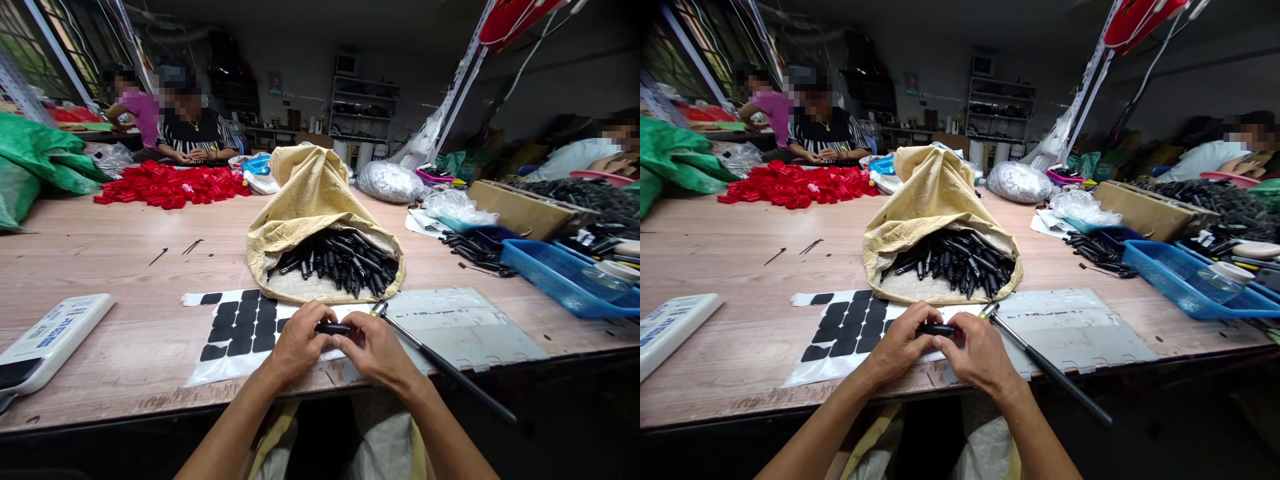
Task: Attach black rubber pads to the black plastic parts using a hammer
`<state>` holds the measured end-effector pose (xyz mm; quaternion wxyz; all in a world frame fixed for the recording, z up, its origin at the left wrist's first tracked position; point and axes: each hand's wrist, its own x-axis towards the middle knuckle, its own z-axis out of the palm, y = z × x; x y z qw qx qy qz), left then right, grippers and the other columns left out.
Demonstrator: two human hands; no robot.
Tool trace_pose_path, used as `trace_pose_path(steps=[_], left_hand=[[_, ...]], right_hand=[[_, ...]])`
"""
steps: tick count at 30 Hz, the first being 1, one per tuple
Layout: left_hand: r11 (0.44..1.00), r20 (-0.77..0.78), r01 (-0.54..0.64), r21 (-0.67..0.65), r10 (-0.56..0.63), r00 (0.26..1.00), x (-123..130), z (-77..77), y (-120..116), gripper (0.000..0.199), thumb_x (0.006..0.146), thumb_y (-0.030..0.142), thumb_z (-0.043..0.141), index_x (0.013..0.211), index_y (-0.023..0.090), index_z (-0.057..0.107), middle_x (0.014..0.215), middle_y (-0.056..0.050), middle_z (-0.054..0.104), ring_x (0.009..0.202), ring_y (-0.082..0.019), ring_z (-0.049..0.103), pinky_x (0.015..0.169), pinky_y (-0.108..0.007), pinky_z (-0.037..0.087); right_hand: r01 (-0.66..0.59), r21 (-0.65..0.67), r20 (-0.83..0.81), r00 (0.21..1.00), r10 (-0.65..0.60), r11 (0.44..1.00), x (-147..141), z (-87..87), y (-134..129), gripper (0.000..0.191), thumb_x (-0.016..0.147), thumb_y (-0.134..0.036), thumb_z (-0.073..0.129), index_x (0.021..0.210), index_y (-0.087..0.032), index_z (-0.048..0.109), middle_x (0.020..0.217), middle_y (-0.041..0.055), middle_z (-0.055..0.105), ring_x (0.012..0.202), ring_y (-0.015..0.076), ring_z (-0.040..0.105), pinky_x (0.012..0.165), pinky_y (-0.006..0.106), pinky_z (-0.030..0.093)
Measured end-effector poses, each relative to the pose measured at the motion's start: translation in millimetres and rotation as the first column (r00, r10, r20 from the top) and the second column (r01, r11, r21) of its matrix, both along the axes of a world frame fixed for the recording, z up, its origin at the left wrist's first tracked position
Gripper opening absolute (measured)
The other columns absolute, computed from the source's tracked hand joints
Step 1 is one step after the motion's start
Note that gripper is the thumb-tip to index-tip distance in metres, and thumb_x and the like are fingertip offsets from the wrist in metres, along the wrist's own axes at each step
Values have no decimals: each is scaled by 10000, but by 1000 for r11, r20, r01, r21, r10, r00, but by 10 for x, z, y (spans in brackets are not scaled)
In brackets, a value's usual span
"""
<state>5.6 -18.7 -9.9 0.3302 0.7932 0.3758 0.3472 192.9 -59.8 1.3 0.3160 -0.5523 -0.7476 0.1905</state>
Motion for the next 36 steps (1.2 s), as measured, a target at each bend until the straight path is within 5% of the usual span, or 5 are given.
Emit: trace_pose_path(steps=[16,22,26,31,36], left_hand=[[997,-24,32,71,-31,999,-15,1,-30,215,791,64,572,936,212,632,969,-34,633,945,-207,572,854,-330,443],[973,-172,228,-44,-233,957,-102,270,-594,197,892,194,614,1063,268,679,972,-33,696,900,-200,631,797,-297,467],[920,-452,330,-210,-391,802,-79,-173,-948,126,836,264,679,955,261,718,916,-37,735,781,-213,680,676,-285,474],[957,-765,139,-255,-287,577,65,-840,-1019,266,775,190,644,1026,181,729,956,-143,751,783,-318,717,618,-341,471],[887,-585,346,-307,-462,667,200,-286,-944,192,767,251,698,952,244,747,900,-80,755,742,-275,700,571,-301,436]], right_hand=[[26,119,-9,1000,-25,993,57,13,-112,120,882,-333,629,922,-223,654,818,6,637,747,155,562,693,274,413],[384,252,29,915,-403,889,591,-35,-145,253,921,-452,585,980,-227,685,870,36,668,735,170,571,706,298,442],[457,249,149,853,-499,854,749,-197,-120,229,922,-434,575,920,-236,689,886,33,678,742,175,593,691,303,420],[434,294,238,829,-505,851,683,-235,-130,203,929,-400,557,893,-251,689,913,29,683,833,188,630,689,301,401],[441,293,247,822,-513,848,678,-234,-135,174,930,-385,564,911,-258,681,925,20,681,850,191,635,713,305,405]])
